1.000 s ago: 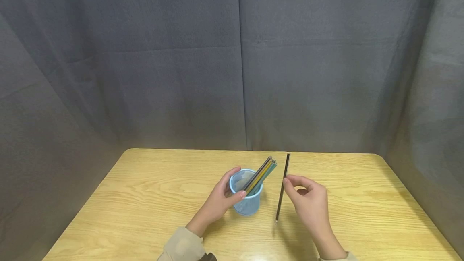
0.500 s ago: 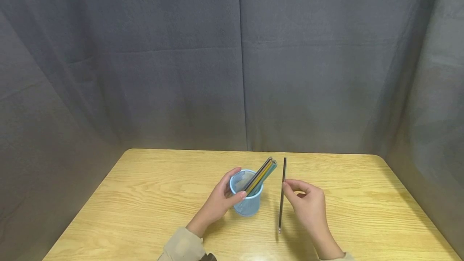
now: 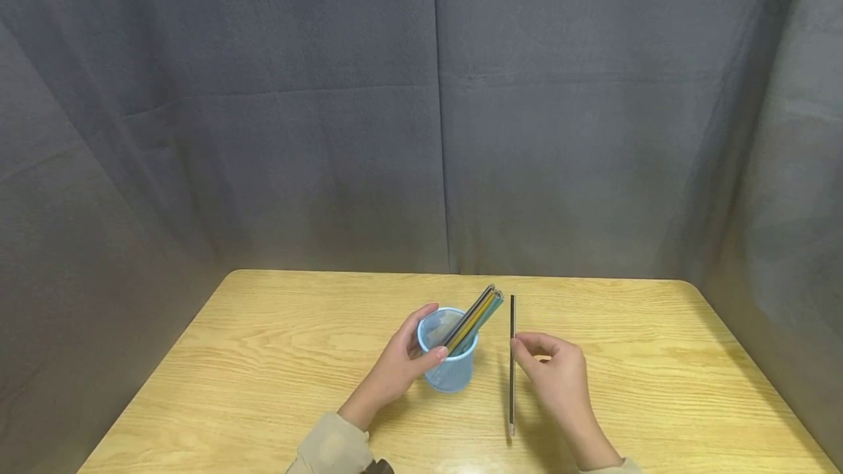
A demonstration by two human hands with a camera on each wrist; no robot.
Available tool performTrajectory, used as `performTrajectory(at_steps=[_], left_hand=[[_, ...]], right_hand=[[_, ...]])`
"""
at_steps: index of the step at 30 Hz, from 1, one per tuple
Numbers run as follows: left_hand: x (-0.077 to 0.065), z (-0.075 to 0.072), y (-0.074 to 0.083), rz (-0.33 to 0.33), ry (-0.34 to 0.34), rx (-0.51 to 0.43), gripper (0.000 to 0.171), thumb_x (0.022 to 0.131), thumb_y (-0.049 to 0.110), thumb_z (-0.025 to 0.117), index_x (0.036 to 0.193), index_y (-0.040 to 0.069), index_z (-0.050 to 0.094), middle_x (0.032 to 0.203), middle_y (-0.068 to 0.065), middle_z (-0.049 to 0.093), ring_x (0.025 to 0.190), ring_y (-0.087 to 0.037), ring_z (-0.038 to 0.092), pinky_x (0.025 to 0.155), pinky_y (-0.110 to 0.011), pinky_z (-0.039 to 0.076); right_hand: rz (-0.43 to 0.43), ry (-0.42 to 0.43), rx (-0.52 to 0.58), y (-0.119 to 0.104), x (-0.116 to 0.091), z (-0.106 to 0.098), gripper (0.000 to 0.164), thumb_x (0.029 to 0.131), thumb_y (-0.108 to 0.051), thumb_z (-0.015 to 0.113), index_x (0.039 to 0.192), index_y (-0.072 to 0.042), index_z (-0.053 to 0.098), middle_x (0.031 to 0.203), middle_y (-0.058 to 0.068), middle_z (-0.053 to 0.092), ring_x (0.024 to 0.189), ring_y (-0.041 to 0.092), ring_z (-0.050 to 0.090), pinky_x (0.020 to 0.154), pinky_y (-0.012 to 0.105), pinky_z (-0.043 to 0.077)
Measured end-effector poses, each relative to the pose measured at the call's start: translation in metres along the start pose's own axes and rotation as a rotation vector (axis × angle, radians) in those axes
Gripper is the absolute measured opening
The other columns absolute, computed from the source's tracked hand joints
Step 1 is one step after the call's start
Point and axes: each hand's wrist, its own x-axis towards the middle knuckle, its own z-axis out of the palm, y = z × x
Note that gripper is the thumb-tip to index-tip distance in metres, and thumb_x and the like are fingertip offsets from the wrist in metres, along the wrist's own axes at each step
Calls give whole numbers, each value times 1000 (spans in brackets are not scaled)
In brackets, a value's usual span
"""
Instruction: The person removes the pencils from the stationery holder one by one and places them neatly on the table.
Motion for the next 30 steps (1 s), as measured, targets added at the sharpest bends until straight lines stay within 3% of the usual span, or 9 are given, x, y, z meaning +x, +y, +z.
performTrajectory(at_steps=[6,12,19,30], left_hand=[[0,0,0,5,3,2,68,95,29,69,152,33,32,140,-5,52,127,-21,51,109,-41,37],[-1,0,1,-9,8,10,68,94,32,69,152,35,33,142,-2,50,131,-18,48,112,-42,33],[-1,-1,0,2,1,9,72,95,31,69,155,24,30,142,-3,50,132,-18,47,113,-42,32],[0,1,0,2,0,2,68,95,31,69,153,32,32,142,-2,50,132,-19,47,112,-42,33]], right_hand=[[28,-58,-35,4,1,0,31,94,-29,70,107,-1,75,101,8,73,91,5,61,71,21,52],[41,-61,-63,7,4,2,27,94,-27,70,106,-3,76,101,7,72,92,8,61,76,22,49],[75,-85,-72,10,4,4,28,94,-27,70,106,-3,76,104,7,72,94,11,60,80,24,47],[164,-127,-27,15,4,5,32,94,-26,70,109,2,73,106,9,71,94,14,61,74,23,50]])
